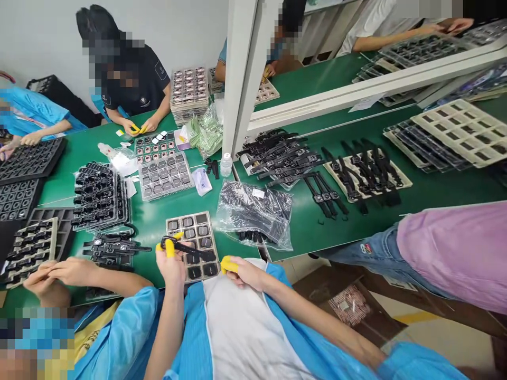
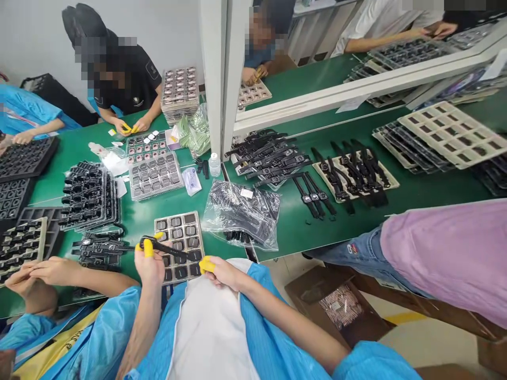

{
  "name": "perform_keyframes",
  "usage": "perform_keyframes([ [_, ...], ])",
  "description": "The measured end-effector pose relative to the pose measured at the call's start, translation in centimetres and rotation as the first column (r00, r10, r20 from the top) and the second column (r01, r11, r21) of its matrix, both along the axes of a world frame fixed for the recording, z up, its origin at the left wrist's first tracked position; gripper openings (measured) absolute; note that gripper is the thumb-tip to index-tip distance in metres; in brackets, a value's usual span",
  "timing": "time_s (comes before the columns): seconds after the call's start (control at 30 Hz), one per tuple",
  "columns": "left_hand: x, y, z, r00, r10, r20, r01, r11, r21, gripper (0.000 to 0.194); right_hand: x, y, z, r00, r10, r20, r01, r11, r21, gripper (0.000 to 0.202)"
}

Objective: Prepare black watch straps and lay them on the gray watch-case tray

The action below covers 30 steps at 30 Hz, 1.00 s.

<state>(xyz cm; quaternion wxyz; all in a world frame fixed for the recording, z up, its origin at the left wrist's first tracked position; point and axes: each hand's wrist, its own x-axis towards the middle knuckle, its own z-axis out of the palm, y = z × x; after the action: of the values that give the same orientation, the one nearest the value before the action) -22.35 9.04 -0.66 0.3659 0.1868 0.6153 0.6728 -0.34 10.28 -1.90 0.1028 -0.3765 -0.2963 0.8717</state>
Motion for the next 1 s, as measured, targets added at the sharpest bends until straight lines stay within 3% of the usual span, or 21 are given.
perform_keyframes([
  [0.03, -0.4, 0.1, 0.2, 0.996, -0.063, -0.060, 0.062, 0.998, -0.024, 0.042, 0.2, 0.0, 0.3, 0.998, -0.063, 0.021, 0.062, 0.997, 0.048, 0.042],
  [0.1, -0.6, 0.1, 0.3, 0.915, -0.338, -0.222, 0.313, 0.939, -0.140, 0.029, 0.2, 0.2, 1.0, 0.983, -0.181, 0.014, 0.178, 0.976, 0.124, 0.043],
  [0.17, 0.1, -0.3, 0.3, 0.690, -0.630, -0.355, 0.574, 0.776, -0.262, 0.023, -0.4, 0.3, 1.9, 0.976, -0.210, -0.050, 0.215, 0.965, 0.148, 0.041],
  [0.23, 1.2, -0.6, 0.1, 0.469, -0.755, -0.458, 0.721, 0.627, -0.295, 0.038, -1.1, 0.5, 2.6, 0.976, -0.182, -0.122, 0.200, 0.968, 0.153, 0.039],
  [0.3, 2.0, -0.9, 0.0, 0.364, -0.765, -0.532, 0.783, 0.561, -0.270, 0.054, -1.6, 0.6, 3.0, 0.973, -0.158, -0.169, 0.180, 0.975, 0.129, 0.037],
  [0.47, 2.3, -1.5, -0.4, 0.296, -0.737, -0.607, 0.795, 0.543, -0.271, 0.056, -1.6, 0.4, 3.0, 0.958, -0.206, -0.200, 0.199, 0.978, -0.056, 0.037],
  [0.63, 2.5, -2.5, -0.8, 0.328, -0.714, -0.619, 0.748, 0.596, -0.292, 0.052, -1.6, 0.2, 2.9, 0.933, -0.289, -0.214, 0.252, 0.950, -0.184, 0.040],
  [0.77, 2.6, -2.8, 0.0, 0.326, -0.785, -0.527, 0.789, 0.533, -0.306, 0.048, -1.7, 0.2, 2.7, 0.932, -0.303, -0.197, 0.262, 0.942, -0.212, 0.042],
  [0.87, 2.4, -2.8, 0.6, 0.261, -0.794, -0.549, 0.781, 0.508, -0.364, 0.045, -1.6, 0.3, 2.5, 0.949, -0.266, -0.168, 0.230, 0.951, -0.206, 0.041],
  [1.0, 2.3, -2.8, 0.7, 0.101, -0.763, -0.638, 0.717, 0.501, -0.485, 0.039, -1.3, 0.2, 2.0, 0.970, -0.195, -0.147, 0.165, 0.967, -0.195, 0.039],
])
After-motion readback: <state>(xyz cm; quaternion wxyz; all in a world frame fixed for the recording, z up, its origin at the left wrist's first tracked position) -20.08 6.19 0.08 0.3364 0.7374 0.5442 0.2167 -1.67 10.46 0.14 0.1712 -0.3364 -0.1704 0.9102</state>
